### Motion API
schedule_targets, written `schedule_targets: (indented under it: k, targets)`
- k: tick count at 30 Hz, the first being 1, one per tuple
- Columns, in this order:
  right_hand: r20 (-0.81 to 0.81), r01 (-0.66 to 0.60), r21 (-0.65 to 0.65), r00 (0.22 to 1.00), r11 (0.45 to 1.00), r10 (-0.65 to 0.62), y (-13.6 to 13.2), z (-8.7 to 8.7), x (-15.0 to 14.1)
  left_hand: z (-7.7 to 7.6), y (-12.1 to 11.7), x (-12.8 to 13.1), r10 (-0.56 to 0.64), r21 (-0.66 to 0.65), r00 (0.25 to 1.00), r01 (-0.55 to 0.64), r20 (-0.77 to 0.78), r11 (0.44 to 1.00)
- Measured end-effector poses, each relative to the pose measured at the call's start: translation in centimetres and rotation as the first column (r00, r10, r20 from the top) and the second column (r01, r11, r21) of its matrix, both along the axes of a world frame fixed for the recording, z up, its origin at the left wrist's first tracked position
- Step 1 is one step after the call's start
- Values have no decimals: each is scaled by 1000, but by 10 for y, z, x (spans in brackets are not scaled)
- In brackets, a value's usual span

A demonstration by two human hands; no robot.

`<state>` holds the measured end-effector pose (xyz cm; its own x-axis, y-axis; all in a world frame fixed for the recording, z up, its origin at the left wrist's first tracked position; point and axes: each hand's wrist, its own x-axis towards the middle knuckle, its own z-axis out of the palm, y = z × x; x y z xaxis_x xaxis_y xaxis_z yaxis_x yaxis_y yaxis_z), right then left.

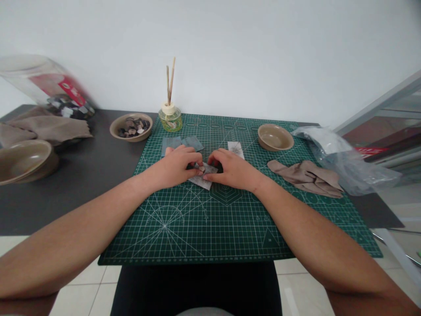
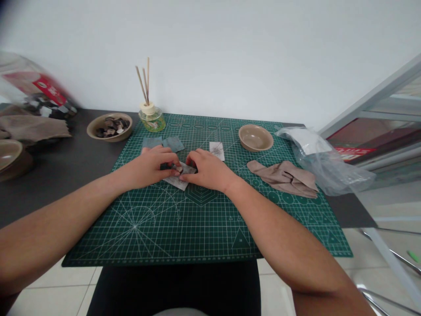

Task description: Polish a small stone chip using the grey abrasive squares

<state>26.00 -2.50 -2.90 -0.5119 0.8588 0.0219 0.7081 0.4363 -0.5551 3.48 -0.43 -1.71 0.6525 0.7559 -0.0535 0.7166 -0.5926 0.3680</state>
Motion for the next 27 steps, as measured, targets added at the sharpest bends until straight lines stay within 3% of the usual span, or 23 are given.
schedule_targets:
  k: [7, 14, 18, 23, 27]
  targets:
    - [-5, 33, 5, 999, 999, -33, -4, -1, -7, -1, -1, 1, 50, -38, 996, -47, 78, 998]
    - [-127, 68, -50, 989, 996, -74, -3, -5, -9, 1, -2, 1, 160, -166, 931, -110, 327, 980]
    - [-282, 136, -130, 945, 982, -168, -1, -6, -8, -2, 0, -1, 233, -162, 857, -177, 459, 971]
    - [-488, 189, -48, 853, 981, -188, -4, -3, -8, -3, -1, -1, 240, -119, 764, -212, 599, 970]
    - [-557, 235, 12, 809, 972, -189, -7, 2, -10, 0, -3, -1, 202, -72, 745, -203, 636, 977]
